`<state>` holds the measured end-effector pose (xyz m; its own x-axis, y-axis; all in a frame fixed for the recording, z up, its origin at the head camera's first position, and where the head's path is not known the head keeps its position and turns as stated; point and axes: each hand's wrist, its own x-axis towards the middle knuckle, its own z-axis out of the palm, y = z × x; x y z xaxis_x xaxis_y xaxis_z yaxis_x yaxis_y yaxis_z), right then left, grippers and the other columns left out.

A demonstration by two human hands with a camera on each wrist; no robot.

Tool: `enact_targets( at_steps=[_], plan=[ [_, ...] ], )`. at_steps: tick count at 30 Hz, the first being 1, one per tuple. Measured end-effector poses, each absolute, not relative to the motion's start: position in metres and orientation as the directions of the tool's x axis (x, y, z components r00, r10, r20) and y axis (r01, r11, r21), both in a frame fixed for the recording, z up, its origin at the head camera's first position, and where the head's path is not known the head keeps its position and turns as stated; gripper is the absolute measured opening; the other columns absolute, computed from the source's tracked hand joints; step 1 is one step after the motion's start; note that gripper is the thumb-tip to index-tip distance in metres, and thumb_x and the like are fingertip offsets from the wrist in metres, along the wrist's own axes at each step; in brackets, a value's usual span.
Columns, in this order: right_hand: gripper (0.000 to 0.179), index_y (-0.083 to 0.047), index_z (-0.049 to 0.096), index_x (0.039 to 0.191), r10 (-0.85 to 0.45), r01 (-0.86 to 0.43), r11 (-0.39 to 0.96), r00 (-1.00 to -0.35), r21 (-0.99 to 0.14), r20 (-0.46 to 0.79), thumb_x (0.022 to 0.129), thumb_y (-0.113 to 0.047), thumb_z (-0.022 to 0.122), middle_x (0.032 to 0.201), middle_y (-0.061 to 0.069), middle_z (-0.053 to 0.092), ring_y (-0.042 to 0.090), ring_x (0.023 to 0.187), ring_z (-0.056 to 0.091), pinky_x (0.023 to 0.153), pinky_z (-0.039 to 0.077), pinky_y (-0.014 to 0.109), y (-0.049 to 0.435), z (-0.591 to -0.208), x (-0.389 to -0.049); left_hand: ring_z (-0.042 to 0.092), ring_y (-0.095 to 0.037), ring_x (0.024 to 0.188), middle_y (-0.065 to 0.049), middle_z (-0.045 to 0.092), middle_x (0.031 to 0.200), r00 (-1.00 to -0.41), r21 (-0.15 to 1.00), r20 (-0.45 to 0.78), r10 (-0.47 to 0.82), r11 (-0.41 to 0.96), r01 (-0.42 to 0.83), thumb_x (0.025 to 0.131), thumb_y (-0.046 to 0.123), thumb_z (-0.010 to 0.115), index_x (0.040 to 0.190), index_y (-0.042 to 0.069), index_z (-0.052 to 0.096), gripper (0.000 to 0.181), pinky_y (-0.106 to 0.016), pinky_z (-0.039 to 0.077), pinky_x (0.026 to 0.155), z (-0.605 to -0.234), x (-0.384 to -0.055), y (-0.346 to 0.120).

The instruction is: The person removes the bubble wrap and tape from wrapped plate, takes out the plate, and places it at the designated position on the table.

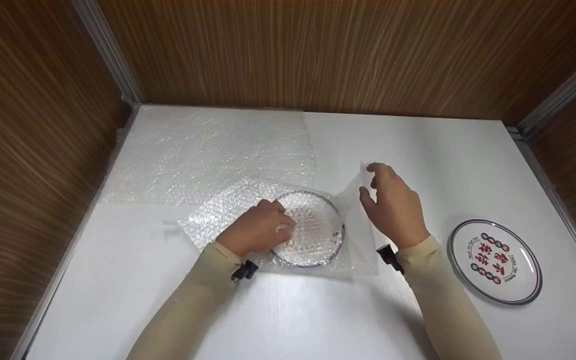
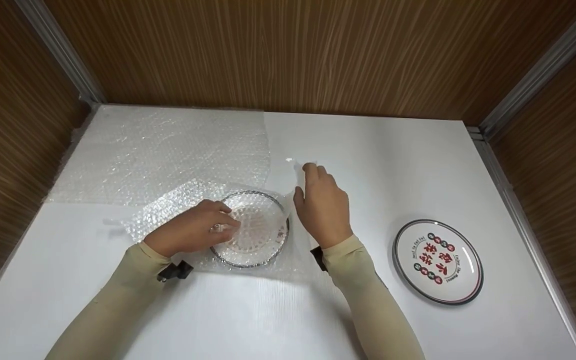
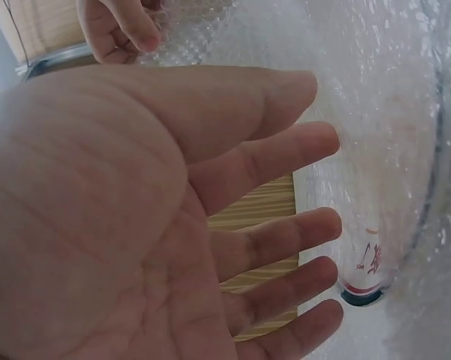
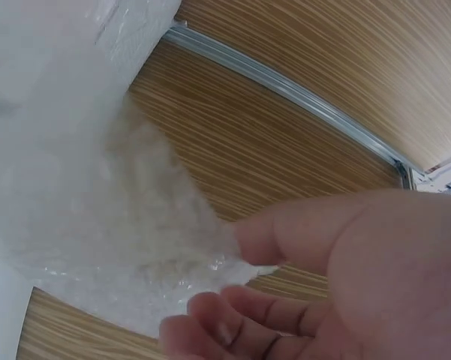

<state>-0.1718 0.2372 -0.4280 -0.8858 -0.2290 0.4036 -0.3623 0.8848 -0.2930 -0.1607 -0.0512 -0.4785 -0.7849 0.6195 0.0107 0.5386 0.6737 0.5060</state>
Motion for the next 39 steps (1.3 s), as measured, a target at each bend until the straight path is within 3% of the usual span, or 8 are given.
enact_targets(
  at_steps=[7,13,17,21,24,28,32,39],
  plan=[
    [0.044,-0.002,0.057,0.140,-0.228,-0.373,0.894,-0.855,-0.248,0.466,0.096,-0.003,0.059,0.072,0.008,0.058,0.021,0.051,0.041,0.045,0.036,0.039,0.239,-0.429,-0.174,0.061,-0.036,0.117,-0.015,0.071,0.120,-0.761,0.470,-0.043,0.647,0.686,0.556,0.098,0.018,0.061,0.104,0.011,0.079,0.021,-0.048,0.047,0.103,-0.476,-0.161,-0.052],
    [0.026,-0.003,0.074,0.114,-0.201,-0.321,0.909,-0.898,-0.268,0.392,0.094,-0.007,0.058,0.066,0.008,0.060,0.020,0.049,0.041,0.044,0.037,0.040,0.243,-0.428,-0.175,0.058,-0.034,0.122,-0.008,0.075,0.110,-0.728,0.438,-0.083,0.681,0.681,0.586,0.096,0.018,0.062,0.085,0.010,0.067,0.015,-0.045,0.040,0.111,-0.475,-0.163,-0.050],
    [0.021,-0.003,0.075,0.094,-0.184,-0.271,0.920,-0.936,-0.282,0.301,0.099,-0.016,0.059,0.063,0.009,0.062,0.022,0.050,0.047,0.045,0.040,0.044,0.247,-0.429,-0.176,0.057,-0.033,0.120,-0.008,0.073,0.100,-0.725,0.442,-0.093,0.682,0.681,0.584,0.096,0.017,0.062,0.080,0.012,0.060,0.018,-0.045,0.040,0.109,-0.474,-0.162,-0.050],
    [0.019,0.000,0.071,0.104,-0.180,-0.253,0.927,-0.947,-0.275,0.266,0.097,-0.006,0.054,0.053,0.005,0.047,0.019,0.049,0.036,0.044,0.030,0.038,0.252,-0.432,-0.180,0.058,-0.031,0.114,-0.003,0.064,0.084,-0.723,0.445,-0.094,0.685,0.678,0.585,0.096,0.017,0.062,0.077,0.012,0.056,0.020,-0.045,0.041,0.106,-0.473,-0.162,-0.051],
    [0.030,0.002,0.066,0.119,-0.174,-0.231,0.933,-0.960,-0.274,0.218,0.092,-0.001,0.055,0.052,0.002,0.041,0.017,0.050,0.030,0.045,0.026,0.035,0.257,-0.435,-0.184,0.058,-0.029,0.109,-0.001,0.058,0.078,-0.721,0.446,-0.094,0.686,0.677,0.586,0.095,0.017,0.063,0.076,0.013,0.054,0.021,-0.044,0.041,0.104,-0.472,-0.162,-0.051],
    [0.026,0.003,0.068,0.115,-0.183,-0.205,0.939,-0.978,-0.275,0.103,0.092,-0.004,0.060,0.057,0.007,0.055,0.018,0.050,0.034,0.046,0.030,0.036,0.265,-0.440,-0.191,0.058,-0.028,0.107,0.001,0.056,0.077,-0.714,0.437,-0.095,0.693,0.674,0.596,0.095,0.017,0.063,0.077,0.013,0.054,0.020,-0.044,0.042,0.104,-0.472,-0.162,-0.051],
    [0.023,0.004,0.069,0.112,-0.197,-0.194,0.944,-0.980,-0.266,0.017,0.092,-0.005,0.063,0.077,0.019,0.072,0.022,0.051,0.046,0.047,0.041,0.043,0.271,-0.447,-0.198,0.059,-0.029,0.109,-0.002,0.060,0.080,-0.706,0.431,-0.095,0.701,0.669,0.606,0.096,0.018,0.063,0.081,0.012,0.058,0.017,-0.044,0.042,0.105,-0.473,-0.162,-0.052],
    [0.043,0.010,0.058,0.129,-0.180,-0.148,0.953,-0.978,-0.263,-0.101,0.089,-0.007,0.061,0.075,0.021,0.069,0.023,0.053,0.044,0.049,0.040,0.042,0.279,-0.454,-0.207,0.058,-0.031,0.109,-0.007,0.065,0.097,-0.714,0.427,-0.131,0.688,0.689,0.586,0.098,0.019,0.062,0.091,0.012,0.066,0.012,-0.045,0.046,0.098,-0.472,-0.161,-0.051]
  ],
)
